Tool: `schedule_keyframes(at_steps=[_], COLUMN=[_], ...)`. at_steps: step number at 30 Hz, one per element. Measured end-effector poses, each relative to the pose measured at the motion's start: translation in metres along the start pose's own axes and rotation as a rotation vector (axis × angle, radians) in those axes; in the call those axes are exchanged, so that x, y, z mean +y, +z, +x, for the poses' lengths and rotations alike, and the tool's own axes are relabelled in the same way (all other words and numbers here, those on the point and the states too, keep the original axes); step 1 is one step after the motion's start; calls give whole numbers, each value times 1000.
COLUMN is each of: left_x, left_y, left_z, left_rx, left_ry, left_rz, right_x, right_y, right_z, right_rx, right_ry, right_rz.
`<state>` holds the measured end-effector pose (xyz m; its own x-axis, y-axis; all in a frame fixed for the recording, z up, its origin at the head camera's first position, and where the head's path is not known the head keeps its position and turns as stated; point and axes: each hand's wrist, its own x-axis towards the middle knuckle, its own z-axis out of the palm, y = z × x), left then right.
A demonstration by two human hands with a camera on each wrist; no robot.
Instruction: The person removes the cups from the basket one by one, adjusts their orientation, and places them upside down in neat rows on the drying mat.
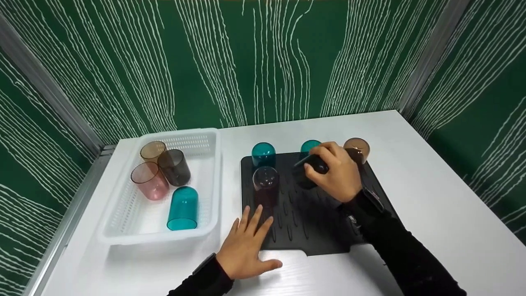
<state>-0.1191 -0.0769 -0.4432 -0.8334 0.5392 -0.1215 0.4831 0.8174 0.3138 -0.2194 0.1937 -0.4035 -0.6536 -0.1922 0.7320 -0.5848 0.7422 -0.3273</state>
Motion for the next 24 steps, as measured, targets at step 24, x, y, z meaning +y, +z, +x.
schedule_keyframes(at_steps=[24], left_x=[-11], left_y=[16], left_z=[-3], left_rx=[-212], left_ry=[22], left_rz=[102], right_x=[31], right_y=[37], right_z=[-18], right_rx=[-359], right_ry=[99], right_rz=[-258])
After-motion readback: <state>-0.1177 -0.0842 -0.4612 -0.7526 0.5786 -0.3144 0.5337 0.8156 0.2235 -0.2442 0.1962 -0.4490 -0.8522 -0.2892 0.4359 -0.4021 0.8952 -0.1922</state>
